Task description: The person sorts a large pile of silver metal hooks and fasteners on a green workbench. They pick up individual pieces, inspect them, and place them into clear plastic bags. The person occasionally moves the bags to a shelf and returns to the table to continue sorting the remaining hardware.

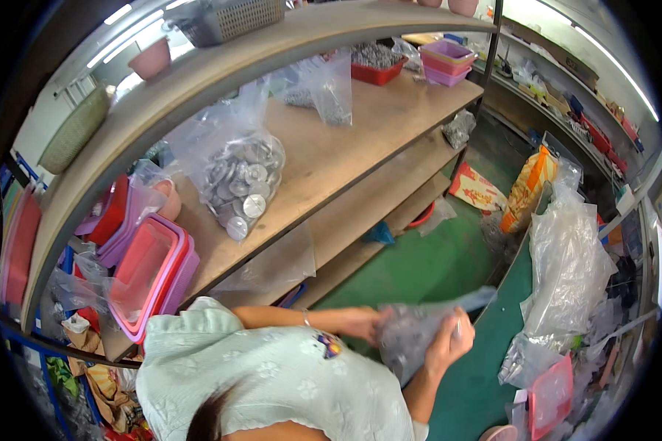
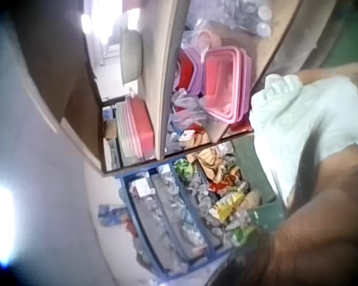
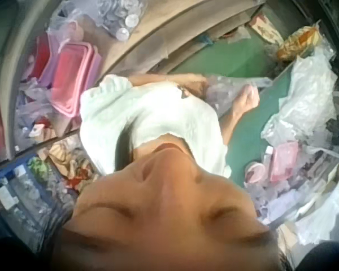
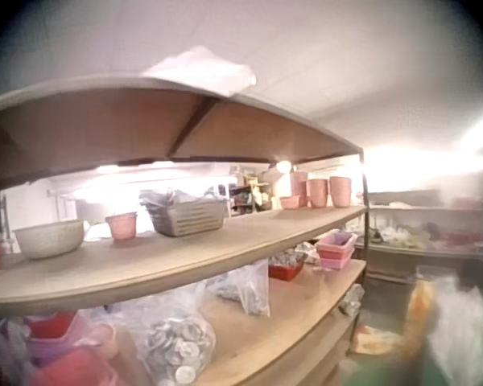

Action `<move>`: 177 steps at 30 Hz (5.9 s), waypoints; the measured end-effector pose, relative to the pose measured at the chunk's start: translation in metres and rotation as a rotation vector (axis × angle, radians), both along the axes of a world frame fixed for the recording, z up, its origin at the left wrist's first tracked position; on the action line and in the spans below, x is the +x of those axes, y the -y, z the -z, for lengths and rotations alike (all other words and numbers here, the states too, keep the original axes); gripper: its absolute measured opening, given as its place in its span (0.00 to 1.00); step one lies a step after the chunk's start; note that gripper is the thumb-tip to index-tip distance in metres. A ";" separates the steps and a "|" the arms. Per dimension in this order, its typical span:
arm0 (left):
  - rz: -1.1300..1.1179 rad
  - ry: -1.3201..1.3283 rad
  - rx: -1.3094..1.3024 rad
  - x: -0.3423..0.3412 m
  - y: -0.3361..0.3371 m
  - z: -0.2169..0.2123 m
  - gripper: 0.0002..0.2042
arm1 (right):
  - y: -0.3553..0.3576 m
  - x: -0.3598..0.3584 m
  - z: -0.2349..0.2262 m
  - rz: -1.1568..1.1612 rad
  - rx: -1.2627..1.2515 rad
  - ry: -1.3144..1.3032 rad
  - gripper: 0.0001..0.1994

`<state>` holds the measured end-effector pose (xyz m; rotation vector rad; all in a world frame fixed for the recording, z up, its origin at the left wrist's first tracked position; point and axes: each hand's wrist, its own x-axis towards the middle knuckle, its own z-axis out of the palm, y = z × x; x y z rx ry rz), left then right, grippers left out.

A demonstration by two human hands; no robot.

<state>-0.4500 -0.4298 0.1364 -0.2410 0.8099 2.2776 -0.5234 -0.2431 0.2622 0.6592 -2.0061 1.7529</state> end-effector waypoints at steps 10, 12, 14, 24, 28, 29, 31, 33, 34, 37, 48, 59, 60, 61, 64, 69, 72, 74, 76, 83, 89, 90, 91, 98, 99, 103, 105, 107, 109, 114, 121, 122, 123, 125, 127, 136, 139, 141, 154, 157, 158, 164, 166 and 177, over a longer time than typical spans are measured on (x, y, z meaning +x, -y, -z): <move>-0.684 -0.303 0.344 -0.039 0.129 -0.069 0.30 | 0.218 -0.088 -0.115 -0.356 -0.317 -0.137 0.17; -0.837 -0.379 0.332 -0.046 0.153 -0.083 0.25 | 0.242 -0.109 -0.128 -0.440 -0.332 -0.113 0.18; -0.955 -0.450 0.267 -0.050 0.168 -0.098 0.23 | 0.267 -0.128 -0.138 -0.542 -0.373 -0.092 0.19; -1.308 -0.617 0.141 -0.100 0.216 -0.096 0.21 | 0.368 -0.202 -0.160 -0.828 -0.372 -0.191 0.18; -1.434 -0.609 0.178 -0.123 0.228 -0.098 0.18 | 0.409 -0.226 -0.157 -0.973 -0.404 -0.144 0.18; -1.452 -0.602 0.181 -0.127 0.232 -0.098 0.17 | 0.419 -0.229 -0.157 -0.998 -0.415 -0.113 0.17; -1.486 -0.585 0.189 -0.131 0.240 -0.096 0.16 | 0.437 -0.234 -0.153 -1.044 -0.435 -0.051 0.17; -1.517 -0.576 0.174 -0.133 0.246 -0.089 0.16 | 0.450 -0.244 -0.143 -1.062 -0.440 -0.069 0.15; -1.531 -0.571 0.166 -0.134 0.249 -0.086 0.16 | 0.455 -0.251 -0.137 -1.064 -0.439 -0.063 0.15; -1.614 -0.562 0.163 -0.139 0.255 -0.080 0.18 | 0.466 -0.266 -0.126 -1.149 -0.449 -0.011 0.13; -1.763 -0.241 -0.099 -0.142 0.303 -0.086 0.13 | 0.499 -0.286 -0.091 -1.161 -0.389 0.027 0.14; -1.678 0.039 -1.839 -0.147 0.299 -0.090 0.22 | 0.510 -0.290 -0.059 -1.350 -0.312 0.483 0.08; -1.651 -0.046 -1.818 -0.149 0.304 -0.100 0.23 | 0.509 -0.295 -0.052 -1.430 -0.370 0.538 0.11; -1.622 -0.131 -1.794 -0.150 0.316 -0.114 0.24 | 0.507 -0.300 -0.044 -1.507 -0.430 0.593 0.15; -1.400 -0.160 -1.798 -0.169 0.351 -0.157 0.27 | 0.499 -0.312 -0.032 -1.696 -0.430 0.637 0.24; -1.032 -0.275 -2.123 -0.211 0.403 -0.179 0.24 | 0.494 -0.304 -0.018 -1.514 -0.087 0.697 0.24; -0.894 -0.274 -2.048 -0.217 0.465 -0.123 0.21 | 0.504 -0.285 -0.018 -1.364 0.161 0.526 0.19; -0.864 -0.106 -2.131 -0.225 0.453 -0.130 0.22 | 0.506 -0.278 -0.018 -1.342 0.082 0.456 0.13; -1.012 -0.073 -2.152 -0.231 0.460 -0.113 0.21 | 0.512 -0.276 -0.017 -1.308 0.044 0.404 0.08; -1.184 -0.093 -2.058 -0.200 0.443 -0.105 0.20 | 0.521 -0.254 -0.025 -1.319 -0.127 0.224 0.12; -1.251 -0.149 -1.980 -0.205 0.434 -0.111 0.19 | 0.511 -0.233 -0.057 -1.380 -0.156 0.266 0.15; -1.277 -0.165 -1.947 -0.205 0.436 -0.115 0.19 | 0.507 -0.230 -0.062 -1.384 -0.157 0.260 0.15; -1.312 -0.190 -1.898 -0.203 0.439 -0.119 0.18 | 0.500 -0.227 -0.067 -1.361 -0.132 0.169 0.15; -1.676 -0.364 -1.197 -0.161 0.450 -0.156 0.17 | 0.482 -0.170 -0.075 -1.403 -0.199 -0.347 0.12; -1.725 -0.392 -1.071 -0.152 0.452 -0.158 0.17 | 0.486 -0.164 -0.067 -1.403 -0.176 -0.345 0.13; -1.845 -0.491 -0.675 -0.123 0.454 -0.164 0.16 | 0.498 -0.145 -0.052 -1.376 -0.123 -0.350 0.14; -1.877 -0.526 -0.540 -0.115 0.459 -0.163 0.16 | 0.495 -0.135 -0.045 -1.382 -0.113 -0.357 0.13; -1.903 -0.547 -0.457 -0.106 0.456 -0.162 0.15 | 0.492 -0.127 -0.040 -1.428 -0.125 -0.371 0.13; -1.924 -0.568 -0.391 -0.105 0.459 -0.163 0.15 | 0.484 -0.127 -0.034 -1.498 -0.110 -0.226 0.11; -1.932 -0.608 -0.306 -0.107 0.457 -0.166 0.14 | 0.479 -0.126 -0.026 -1.340 -0.095 0.034 0.10; -1.963 -0.624 -0.299 -0.106 0.452 -0.168 0.13 | 0.487 -0.150 -0.036 -1.199 -0.172 0.290 0.12; -1.957 -0.623 -0.352 -0.104 0.450 -0.169 0.13 | 0.491 -0.156 -0.037 -1.224 -0.221 0.372 0.12; -1.942 -0.635 -0.417 -0.105 0.448 -0.169 0.13 | 0.495 -0.164 -0.038 -1.245 -0.267 0.444 0.12; -1.876 -0.653 -0.664 -0.105 0.441 -0.166 0.14 | 0.493 -0.167 -0.041 -1.328 -0.250 0.357 0.12; -1.876 -0.504 -0.803 -0.109 0.428 -0.164 0.16 | 0.483 -0.163 -0.045 -1.431 -0.125 0.036 0.12; -1.838 -0.297 -1.347 -0.108 0.322 -0.172 0.34 | 0.485 -0.202 -0.021 -1.120 -0.285 -0.008 0.14; -2.052 -0.431 -0.983 -0.126 0.282 -0.157 0.33 | 0.503 -0.233 0.007 -0.975 -0.251 0.596 0.21; -2.144 -0.489 -0.948 -0.138 0.269 -0.138 0.28 | 0.519 -0.251 0.052 -1.215 -0.096 0.844 0.24; -2.001 0.251 -1.615 -0.141 0.331 -0.141 0.16 | 0.516 -0.176 0.049 -1.223 0.091 0.425 0.36; -1.990 0.235 -1.734 -0.130 0.341 -0.127 0.17 | 0.520 -0.180 0.055 -1.325 0.063 0.456 0.35; -2.032 0.097 -1.737 -0.135 0.330 -0.136 0.17 | 0.522 -0.188 0.062 -1.351 0.072 0.459 0.35; -2.126 0.019 -1.794 -0.117 0.234 -0.142 0.21 | 0.470 -0.170 0.034 -1.083 0.163 0.014 0.31; -1.959 0.056 -1.799 -0.098 0.205 -0.133 0.19 | 0.439 -0.154 0.015 -1.160 0.022 -0.049 0.30; -1.858 0.544 -1.370 0.055 0.020 -0.031 0.14 | 0.321 -0.159 0.260 -1.881 0.682 -0.268 0.09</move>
